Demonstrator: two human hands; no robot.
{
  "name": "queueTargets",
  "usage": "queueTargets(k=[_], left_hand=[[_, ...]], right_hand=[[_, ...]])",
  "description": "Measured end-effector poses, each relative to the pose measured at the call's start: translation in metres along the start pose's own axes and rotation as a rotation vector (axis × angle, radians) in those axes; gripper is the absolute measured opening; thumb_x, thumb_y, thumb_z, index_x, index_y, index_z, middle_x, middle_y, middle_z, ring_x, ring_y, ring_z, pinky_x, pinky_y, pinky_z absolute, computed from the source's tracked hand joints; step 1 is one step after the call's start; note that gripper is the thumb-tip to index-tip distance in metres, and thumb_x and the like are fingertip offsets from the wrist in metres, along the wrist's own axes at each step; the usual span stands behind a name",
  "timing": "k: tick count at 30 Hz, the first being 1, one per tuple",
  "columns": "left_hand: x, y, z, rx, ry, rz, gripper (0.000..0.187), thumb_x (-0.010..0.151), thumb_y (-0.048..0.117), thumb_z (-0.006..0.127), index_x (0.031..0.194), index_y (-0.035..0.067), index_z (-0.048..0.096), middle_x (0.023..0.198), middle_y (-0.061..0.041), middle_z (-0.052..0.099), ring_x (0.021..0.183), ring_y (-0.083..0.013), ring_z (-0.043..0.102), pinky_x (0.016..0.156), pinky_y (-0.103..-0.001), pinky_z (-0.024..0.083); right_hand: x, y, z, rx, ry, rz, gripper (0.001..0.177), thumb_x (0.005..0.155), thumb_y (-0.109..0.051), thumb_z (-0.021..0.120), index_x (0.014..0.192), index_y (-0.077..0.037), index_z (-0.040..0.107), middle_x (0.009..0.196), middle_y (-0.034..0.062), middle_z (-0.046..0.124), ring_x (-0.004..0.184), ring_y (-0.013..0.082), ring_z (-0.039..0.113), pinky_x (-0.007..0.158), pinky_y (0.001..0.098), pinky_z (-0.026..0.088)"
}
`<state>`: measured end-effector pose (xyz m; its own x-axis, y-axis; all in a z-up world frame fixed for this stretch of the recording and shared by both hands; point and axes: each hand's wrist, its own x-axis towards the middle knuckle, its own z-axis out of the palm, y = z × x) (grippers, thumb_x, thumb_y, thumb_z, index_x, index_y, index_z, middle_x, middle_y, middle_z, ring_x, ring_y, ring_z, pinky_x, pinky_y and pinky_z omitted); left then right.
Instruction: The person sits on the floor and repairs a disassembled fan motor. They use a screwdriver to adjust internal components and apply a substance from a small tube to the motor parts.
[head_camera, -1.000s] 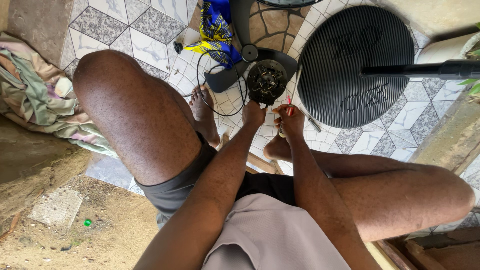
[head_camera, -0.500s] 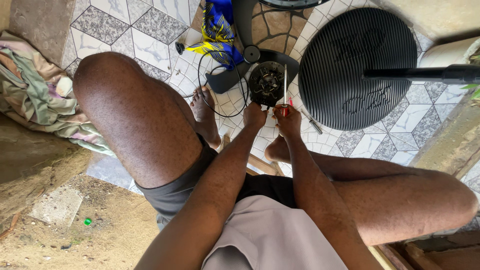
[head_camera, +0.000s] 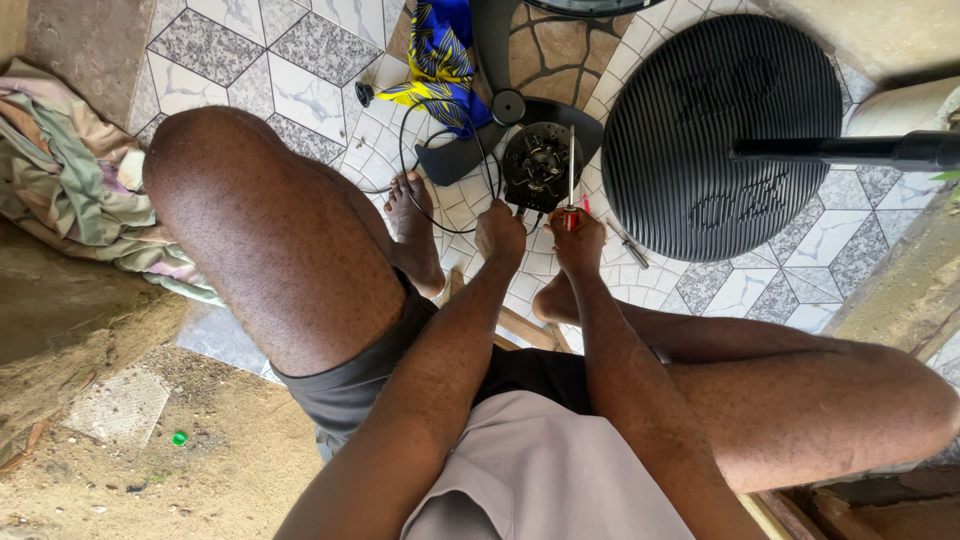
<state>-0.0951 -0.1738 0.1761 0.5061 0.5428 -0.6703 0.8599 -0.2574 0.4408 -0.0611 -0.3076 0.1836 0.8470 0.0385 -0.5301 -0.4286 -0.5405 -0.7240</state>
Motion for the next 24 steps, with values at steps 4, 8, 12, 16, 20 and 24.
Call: queueTargets(k=[4, 8, 12, 16, 20, 24], left_hand=[[0.0026, 0.0027, -0.0071, 0.022, 0.076, 0.002, 0.024, 0.091, 0.016, 0.077, 0.105, 0.002, 0.064, 0.1, -0.018, 0.074, 0.096, -0.0362, 0.073, 0.081, -0.05, 0.055], [0.0028, -0.0008, -0.0059, -0.007, 0.183, 0.166, 0.037, 0.081, 0.012, 0.084, 0.109, 0.002, 0.062, 0.109, -0.017, 0.069, 0.098, -0.0356, 0.07, 0.079, -0.047, 0.057], [0.0018, -0.0024, -0.0043, 0.008, 0.23, 0.247, 0.042, 0.079, 0.011, 0.086, 0.111, 0.003, 0.06, 0.112, -0.015, 0.065, 0.105, -0.0347, 0.066, 0.081, -0.047, 0.056], [0.0033, -0.0024, -0.0063, 0.02, 0.231, 0.306, 0.046, 0.077, 0.01, 0.087, 0.113, 0.004, 0.059, 0.114, -0.014, 0.062, 0.108, -0.0342, 0.065, 0.083, -0.045, 0.056], [-0.0025, -0.0002, -0.0059, 0.08, 0.28, 0.418, 0.046, 0.077, 0.012, 0.086, 0.113, 0.003, 0.058, 0.113, -0.015, 0.06, 0.107, -0.0347, 0.062, 0.084, -0.047, 0.053], [-0.0043, 0.0014, -0.0069, 0.188, 0.352, 0.523, 0.036, 0.079, 0.014, 0.083, 0.105, 0.003, 0.061, 0.111, -0.014, 0.058, 0.105, -0.0329, 0.058, 0.084, -0.048, 0.047]], right_hand=[[-0.0006, -0.0053, 0.001, -0.026, 0.014, 0.033, 0.022, 0.094, -0.023, 0.072, 0.102, -0.003, 0.074, 0.082, 0.0084, 0.079, 0.053, 0.0111, 0.065, 0.046, 0.0246, 0.054], [-0.0012, -0.0055, 0.0032, -0.011, 0.024, 0.02, 0.022, 0.093, -0.024, 0.073, 0.101, -0.003, 0.075, 0.082, 0.0081, 0.079, 0.057, 0.0107, 0.069, 0.047, 0.0245, 0.056], [-0.0039, -0.0088, 0.0052, -0.044, 0.058, 0.065, 0.026, 0.096, -0.028, 0.071, 0.101, -0.003, 0.074, 0.083, 0.0088, 0.078, 0.06, 0.0125, 0.071, 0.05, 0.0256, 0.061], [-0.0058, -0.0111, 0.0077, -0.048, 0.088, 0.093, 0.027, 0.092, -0.028, 0.073, 0.103, -0.004, 0.076, 0.084, 0.0103, 0.078, 0.06, 0.0154, 0.071, 0.05, 0.027, 0.061], [-0.0055, -0.0075, 0.0081, 0.032, 0.09, 0.128, 0.027, 0.091, -0.026, 0.073, 0.106, -0.004, 0.075, 0.088, 0.0102, 0.078, 0.063, 0.0168, 0.073, 0.051, 0.0273, 0.062], [-0.0049, -0.0054, 0.0068, 0.155, 0.062, 0.137, 0.025, 0.092, -0.025, 0.074, 0.104, -0.004, 0.075, 0.092, 0.0085, 0.078, 0.08, 0.0139, 0.078, 0.053, 0.0271, 0.063]])
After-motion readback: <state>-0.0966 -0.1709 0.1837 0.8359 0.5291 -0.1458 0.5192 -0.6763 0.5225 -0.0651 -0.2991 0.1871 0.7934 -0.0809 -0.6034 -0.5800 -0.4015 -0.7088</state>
